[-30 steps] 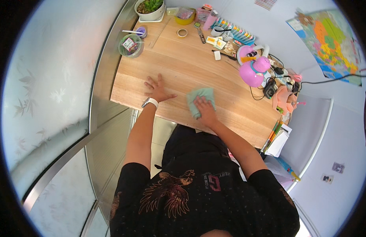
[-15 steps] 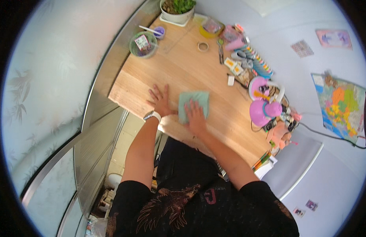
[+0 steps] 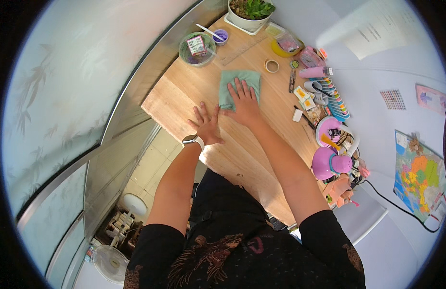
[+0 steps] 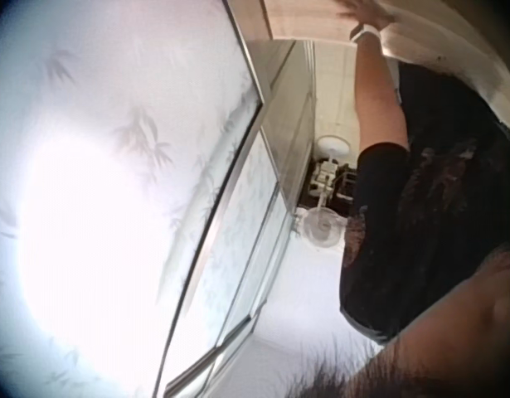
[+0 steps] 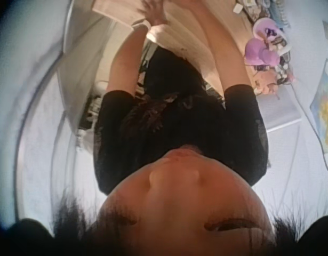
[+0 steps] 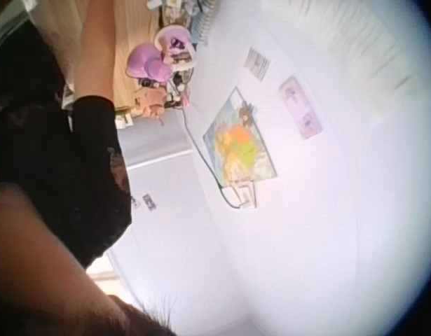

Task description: The person wipes various surfaces in a room using a green cloth. They clean a radiator, a wardrobe door, a desk, a chair, and a small table, moving items like a pink lamp and a basket to reach the surfaces underneath.

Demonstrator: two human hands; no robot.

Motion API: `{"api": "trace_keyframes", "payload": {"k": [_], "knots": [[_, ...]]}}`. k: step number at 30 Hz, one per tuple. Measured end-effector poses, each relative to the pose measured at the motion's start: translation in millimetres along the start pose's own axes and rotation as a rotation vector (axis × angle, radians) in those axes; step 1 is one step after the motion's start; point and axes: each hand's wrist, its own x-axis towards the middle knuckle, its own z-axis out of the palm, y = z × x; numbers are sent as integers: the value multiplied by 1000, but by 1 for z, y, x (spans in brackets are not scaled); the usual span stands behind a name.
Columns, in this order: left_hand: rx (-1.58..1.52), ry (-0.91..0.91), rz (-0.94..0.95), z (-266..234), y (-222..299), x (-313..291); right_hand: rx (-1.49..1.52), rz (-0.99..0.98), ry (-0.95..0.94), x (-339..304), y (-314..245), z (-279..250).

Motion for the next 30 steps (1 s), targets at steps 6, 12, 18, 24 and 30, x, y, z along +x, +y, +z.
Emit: {"api": "trace_keyframes", "payload": {"k": [6, 12, 18, 24, 30], "knots": [[33, -18, -66, 1, 5, -1, 0, -79, -88, -104, 12, 22], [37, 3, -60, 4, 5, -8, 28, -23, -220, -252, 3, 26], [169, -34, -82, 1, 12, -5, -88, 170, 16, -204, 19, -2], [345, -29, 34, 35, 8, 25, 64, 420, -283, -192, 11, 35], [-58, -583, 930, 84, 113, -87, 354, 353, 254, -302, -25, 45]]}}
